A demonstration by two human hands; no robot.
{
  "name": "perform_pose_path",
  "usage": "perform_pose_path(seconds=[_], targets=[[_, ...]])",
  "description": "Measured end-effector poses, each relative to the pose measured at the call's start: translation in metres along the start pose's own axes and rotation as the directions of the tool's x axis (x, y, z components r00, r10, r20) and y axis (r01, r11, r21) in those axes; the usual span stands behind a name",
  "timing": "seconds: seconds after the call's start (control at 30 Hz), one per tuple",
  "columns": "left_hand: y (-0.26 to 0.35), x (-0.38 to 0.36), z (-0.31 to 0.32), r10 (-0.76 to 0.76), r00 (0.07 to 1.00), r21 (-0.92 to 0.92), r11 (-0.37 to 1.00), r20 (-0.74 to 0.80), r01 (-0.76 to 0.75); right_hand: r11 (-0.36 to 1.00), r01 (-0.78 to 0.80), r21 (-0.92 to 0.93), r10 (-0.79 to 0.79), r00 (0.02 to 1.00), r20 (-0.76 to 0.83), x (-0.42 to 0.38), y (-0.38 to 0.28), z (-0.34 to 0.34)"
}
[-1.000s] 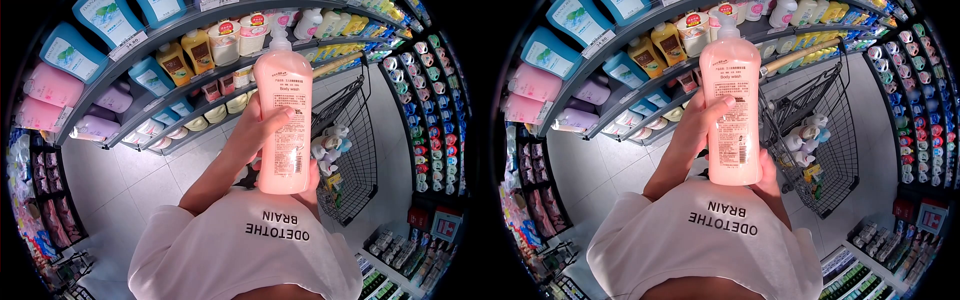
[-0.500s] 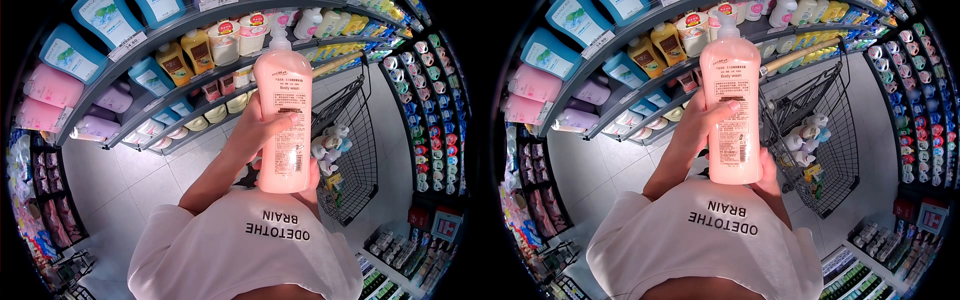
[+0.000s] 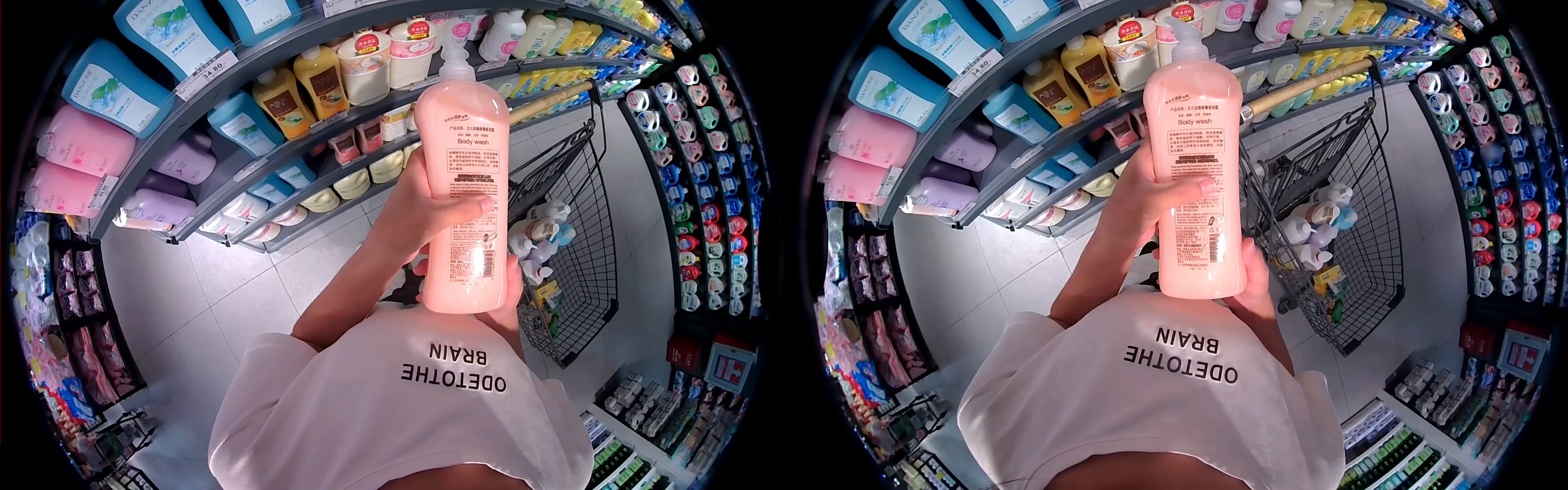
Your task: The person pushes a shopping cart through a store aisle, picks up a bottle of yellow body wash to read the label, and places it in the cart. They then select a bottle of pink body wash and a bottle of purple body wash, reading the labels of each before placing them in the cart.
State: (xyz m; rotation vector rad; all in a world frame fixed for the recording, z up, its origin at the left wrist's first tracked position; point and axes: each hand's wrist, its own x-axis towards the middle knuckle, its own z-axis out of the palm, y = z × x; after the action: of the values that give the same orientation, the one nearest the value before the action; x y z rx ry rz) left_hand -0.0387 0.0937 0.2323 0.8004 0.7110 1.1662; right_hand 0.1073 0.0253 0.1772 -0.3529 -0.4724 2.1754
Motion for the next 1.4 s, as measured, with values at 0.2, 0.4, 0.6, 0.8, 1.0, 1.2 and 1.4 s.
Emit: perform_pose_path(seconds=[0.2,0.4,0.6,0.8,1.0,1.2,1.4], targets=[[-0.001,0.000,-0.001,0.017,1.000,0.012,1.000,0.009,-0.017,0.994,-0.004,-0.109,-0.007,0.995,-0.095,-0.001,0.002,-0.002],[-0.001,-0.004,-0.003,-0.001,0.999,0.034,0.999,0.038,0.000,0.996,0.011,-0.086,-0.020,0.994,-0.104,-0.001,0.004,0.001],[-0.001,-0.007,-0.001,-0.018,1.000,0.031,0.999,-0.006,0.018,0.997,0.032,-0.074,-0.041,0.991,-0.129,-0.002,0.005,0.004],[-0.001,-0.009,-0.002,-0.020,0.999,0.027,0.999,-0.036,0.021,0.997,0.018,-0.080,-0.027,0.993,-0.111,-0.003,0.006,-0.001],[-0.003,-0.009,-0.005,-0.047,0.997,0.004,0.999,-0.057,0.047,0.993,0.024,-0.113,-0.040,0.989,-0.140,-0.004,0.008,-0.006],[-0.007,-0.007,-0.008,-0.046,0.998,-0.021,0.999,-0.046,0.046,0.996,0.035,-0.076,-0.047,0.987,-0.152,-0.001,0.007,0.008],[-0.003,-0.008,-0.008,-0.045,0.999,-0.049,0.998,0.002,0.045,0.994,0.019,-0.112,-0.038,0.986,-0.165,-0.001,0.005,0.010]])
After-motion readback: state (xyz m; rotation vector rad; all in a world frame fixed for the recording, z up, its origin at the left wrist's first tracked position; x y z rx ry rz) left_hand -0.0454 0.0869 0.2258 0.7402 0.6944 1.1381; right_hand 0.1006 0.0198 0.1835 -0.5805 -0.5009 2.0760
